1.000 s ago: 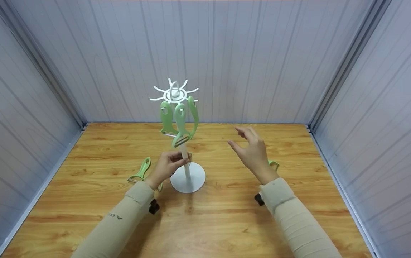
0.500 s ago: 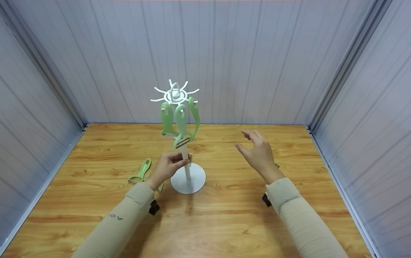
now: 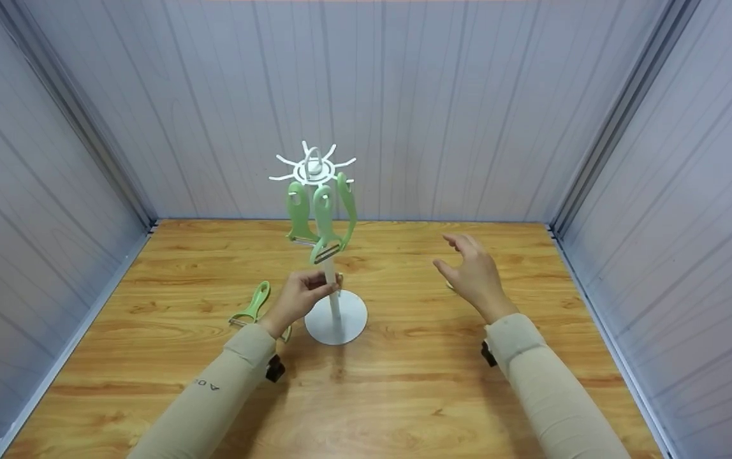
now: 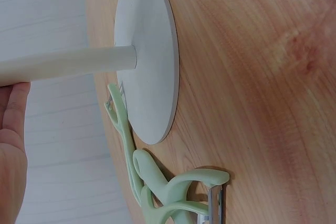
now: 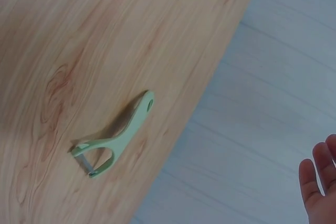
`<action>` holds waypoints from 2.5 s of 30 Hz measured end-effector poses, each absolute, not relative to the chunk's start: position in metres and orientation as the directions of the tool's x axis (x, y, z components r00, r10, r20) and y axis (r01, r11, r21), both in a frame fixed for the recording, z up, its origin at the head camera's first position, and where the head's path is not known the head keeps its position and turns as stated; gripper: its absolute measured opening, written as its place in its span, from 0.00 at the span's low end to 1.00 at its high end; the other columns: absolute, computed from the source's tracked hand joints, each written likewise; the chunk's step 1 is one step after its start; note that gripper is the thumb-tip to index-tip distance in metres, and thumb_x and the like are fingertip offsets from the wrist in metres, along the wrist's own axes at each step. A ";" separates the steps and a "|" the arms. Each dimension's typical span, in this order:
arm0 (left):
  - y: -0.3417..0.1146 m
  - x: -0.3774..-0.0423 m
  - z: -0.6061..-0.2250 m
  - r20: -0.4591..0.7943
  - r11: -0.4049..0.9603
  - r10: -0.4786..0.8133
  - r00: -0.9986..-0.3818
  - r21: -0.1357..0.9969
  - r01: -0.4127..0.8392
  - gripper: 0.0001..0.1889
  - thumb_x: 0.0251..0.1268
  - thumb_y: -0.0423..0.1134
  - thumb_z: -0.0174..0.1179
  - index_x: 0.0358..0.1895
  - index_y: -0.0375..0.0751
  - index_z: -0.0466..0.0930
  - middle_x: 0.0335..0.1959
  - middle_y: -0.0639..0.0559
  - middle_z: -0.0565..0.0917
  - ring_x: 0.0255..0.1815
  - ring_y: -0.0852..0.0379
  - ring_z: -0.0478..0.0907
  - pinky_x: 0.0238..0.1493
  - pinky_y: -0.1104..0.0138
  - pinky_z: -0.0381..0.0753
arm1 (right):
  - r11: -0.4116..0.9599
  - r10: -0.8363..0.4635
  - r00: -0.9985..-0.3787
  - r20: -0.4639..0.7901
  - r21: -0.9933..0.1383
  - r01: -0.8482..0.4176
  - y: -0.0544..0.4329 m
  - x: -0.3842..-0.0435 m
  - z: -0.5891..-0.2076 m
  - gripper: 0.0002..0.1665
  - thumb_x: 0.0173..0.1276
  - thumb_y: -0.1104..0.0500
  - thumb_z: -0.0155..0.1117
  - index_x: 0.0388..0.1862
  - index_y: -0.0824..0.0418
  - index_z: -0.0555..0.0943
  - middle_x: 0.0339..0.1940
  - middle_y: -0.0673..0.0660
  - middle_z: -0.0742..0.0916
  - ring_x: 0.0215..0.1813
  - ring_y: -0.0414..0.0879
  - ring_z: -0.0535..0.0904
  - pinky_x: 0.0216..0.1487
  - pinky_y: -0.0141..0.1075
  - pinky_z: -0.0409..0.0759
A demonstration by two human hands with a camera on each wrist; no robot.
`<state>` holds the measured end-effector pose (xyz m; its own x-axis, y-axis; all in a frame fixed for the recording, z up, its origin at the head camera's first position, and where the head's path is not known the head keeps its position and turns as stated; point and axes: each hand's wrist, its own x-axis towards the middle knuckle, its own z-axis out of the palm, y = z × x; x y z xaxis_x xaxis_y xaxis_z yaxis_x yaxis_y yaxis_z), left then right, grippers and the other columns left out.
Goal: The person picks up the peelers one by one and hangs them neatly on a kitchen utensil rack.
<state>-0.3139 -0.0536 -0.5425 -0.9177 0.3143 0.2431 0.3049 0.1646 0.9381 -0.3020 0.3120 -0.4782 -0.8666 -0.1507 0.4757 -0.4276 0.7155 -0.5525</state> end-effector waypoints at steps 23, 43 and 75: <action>-0.054 -0.313 -0.544 0.226 0.177 0.312 -0.923 0.941 0.290 0.12 0.77 0.34 0.69 0.57 0.36 0.91 0.52 0.39 0.93 0.55 0.46 0.91 0.59 0.58 0.90 | 0.764 -0.170 -0.956 0.240 -0.580 -0.282 0.346 -0.314 -0.498 0.36 0.75 0.60 0.75 0.77 0.72 0.74 0.68 0.76 0.81 0.68 0.73 0.76 0.71 0.71 0.73; -0.054 -0.313 -0.542 0.232 0.154 0.325 -0.917 0.944 0.294 0.11 0.77 0.33 0.68 0.56 0.35 0.90 0.51 0.38 0.93 0.55 0.45 0.91 0.60 0.56 0.90 | 0.781 -0.135 -0.988 0.069 -0.606 -0.149 0.366 -0.323 -0.528 0.39 0.78 0.59 0.71 0.81 0.71 0.68 0.77 0.78 0.74 0.78 0.76 0.69 0.75 0.71 0.70; -0.054 -0.313 -0.542 0.244 0.159 0.318 -0.916 0.939 0.305 0.11 0.77 0.32 0.67 0.55 0.32 0.90 0.52 0.30 0.91 0.55 0.42 0.91 0.60 0.57 0.90 | 0.830 -0.146 -0.985 -0.087 -0.552 -0.075 0.382 -0.330 -0.573 0.38 0.77 0.62 0.70 0.79 0.77 0.69 0.76 0.81 0.75 0.75 0.77 0.72 0.72 0.69 0.74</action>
<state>-0.3125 -0.0539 -0.5417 -0.9160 0.3184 0.2439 0.3051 0.1585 0.9390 -0.3302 0.3818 -0.5726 -0.9854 -0.1464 -0.0871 -0.0746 0.8304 -0.5521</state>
